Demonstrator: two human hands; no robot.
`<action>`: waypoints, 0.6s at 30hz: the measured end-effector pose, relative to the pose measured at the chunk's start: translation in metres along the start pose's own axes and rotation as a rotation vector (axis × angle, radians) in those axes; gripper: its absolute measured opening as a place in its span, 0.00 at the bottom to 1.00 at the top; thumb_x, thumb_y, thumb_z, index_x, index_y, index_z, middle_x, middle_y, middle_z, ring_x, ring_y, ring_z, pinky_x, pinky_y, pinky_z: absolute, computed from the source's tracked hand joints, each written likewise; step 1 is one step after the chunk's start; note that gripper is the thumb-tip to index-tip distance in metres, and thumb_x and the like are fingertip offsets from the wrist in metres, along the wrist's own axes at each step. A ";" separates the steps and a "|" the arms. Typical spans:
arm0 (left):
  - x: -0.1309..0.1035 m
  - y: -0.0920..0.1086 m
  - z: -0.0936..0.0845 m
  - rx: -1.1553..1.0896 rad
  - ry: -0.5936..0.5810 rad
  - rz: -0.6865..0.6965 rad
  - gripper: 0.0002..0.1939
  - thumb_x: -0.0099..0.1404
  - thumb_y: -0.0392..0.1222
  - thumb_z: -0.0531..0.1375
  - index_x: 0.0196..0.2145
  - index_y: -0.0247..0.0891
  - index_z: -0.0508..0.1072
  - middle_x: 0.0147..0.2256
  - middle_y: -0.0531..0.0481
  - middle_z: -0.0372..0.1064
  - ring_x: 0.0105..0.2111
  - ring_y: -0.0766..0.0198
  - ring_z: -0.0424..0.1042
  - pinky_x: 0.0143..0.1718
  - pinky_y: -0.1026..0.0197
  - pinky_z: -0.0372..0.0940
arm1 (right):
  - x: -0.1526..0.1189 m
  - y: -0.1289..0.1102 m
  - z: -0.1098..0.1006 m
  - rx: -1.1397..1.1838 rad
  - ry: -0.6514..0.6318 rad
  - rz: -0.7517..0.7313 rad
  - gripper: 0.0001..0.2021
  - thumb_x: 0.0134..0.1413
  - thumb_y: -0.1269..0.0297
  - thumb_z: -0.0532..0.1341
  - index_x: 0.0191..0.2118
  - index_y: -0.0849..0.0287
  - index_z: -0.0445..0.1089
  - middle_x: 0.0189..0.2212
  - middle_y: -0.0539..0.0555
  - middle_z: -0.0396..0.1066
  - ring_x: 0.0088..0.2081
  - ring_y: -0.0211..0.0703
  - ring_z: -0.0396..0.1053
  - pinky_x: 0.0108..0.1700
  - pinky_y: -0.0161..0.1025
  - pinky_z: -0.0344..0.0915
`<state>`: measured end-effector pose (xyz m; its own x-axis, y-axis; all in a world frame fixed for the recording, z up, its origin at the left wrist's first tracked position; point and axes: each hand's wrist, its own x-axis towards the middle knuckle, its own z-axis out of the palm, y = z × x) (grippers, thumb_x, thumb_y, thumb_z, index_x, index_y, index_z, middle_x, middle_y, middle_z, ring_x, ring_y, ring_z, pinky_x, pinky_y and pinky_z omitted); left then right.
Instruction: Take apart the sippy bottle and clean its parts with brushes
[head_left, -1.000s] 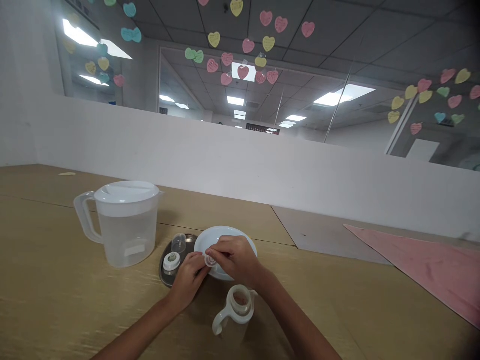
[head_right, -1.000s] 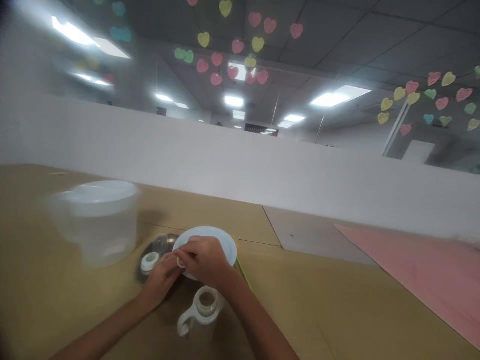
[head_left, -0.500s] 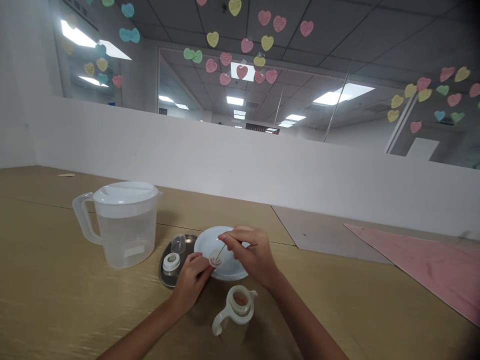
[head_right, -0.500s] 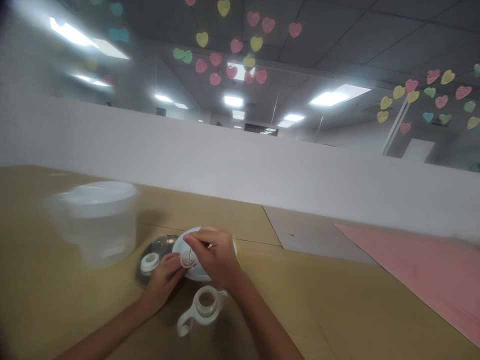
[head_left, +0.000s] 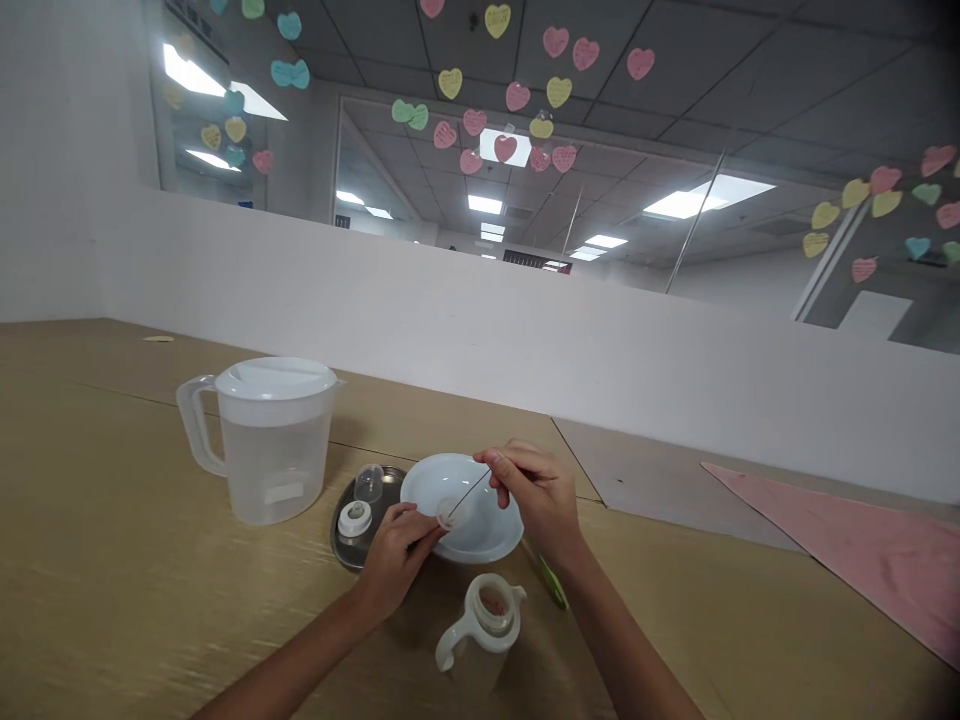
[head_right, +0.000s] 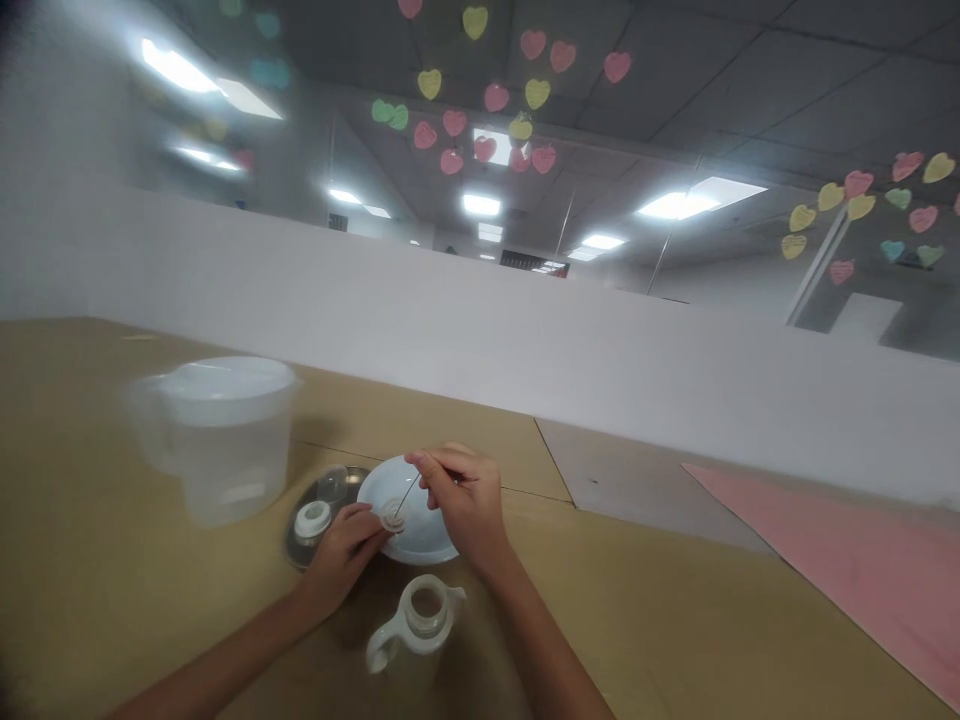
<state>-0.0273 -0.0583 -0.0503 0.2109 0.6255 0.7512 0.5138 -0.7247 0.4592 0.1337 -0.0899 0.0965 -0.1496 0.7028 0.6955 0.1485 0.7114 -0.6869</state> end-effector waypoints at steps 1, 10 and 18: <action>0.000 0.000 0.000 -0.002 -0.007 -0.005 0.20 0.70 0.50 0.47 0.32 0.40 0.73 0.25 0.53 0.72 0.26 0.66 0.68 0.45 0.54 0.60 | 0.000 0.000 0.000 0.003 0.002 0.001 0.10 0.53 0.62 0.61 0.24 0.59 0.75 0.16 0.47 0.62 0.17 0.31 0.58 0.22 0.33 0.57; 0.001 0.005 -0.003 0.009 -0.083 -0.058 0.18 0.70 0.47 0.48 0.31 0.40 0.74 0.27 0.52 0.74 0.29 0.64 0.70 0.48 0.52 0.58 | 0.003 0.004 -0.004 0.027 0.014 0.058 0.10 0.52 0.59 0.62 0.28 0.58 0.77 0.16 0.48 0.63 0.17 0.32 0.58 0.23 0.35 0.58; 0.001 0.004 -0.002 -0.004 -0.046 -0.035 0.15 0.68 0.45 0.51 0.31 0.41 0.75 0.29 0.53 0.75 0.29 0.64 0.71 0.47 0.54 0.59 | 0.005 0.003 -0.007 0.067 0.051 0.096 0.12 0.50 0.58 0.62 0.23 0.59 0.75 0.17 0.48 0.63 0.17 0.32 0.58 0.24 0.35 0.58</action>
<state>-0.0265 -0.0615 -0.0469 0.2305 0.6633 0.7120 0.5182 -0.7030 0.4872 0.1401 -0.0845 0.0996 -0.0874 0.7677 0.6348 0.0935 0.6407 -0.7621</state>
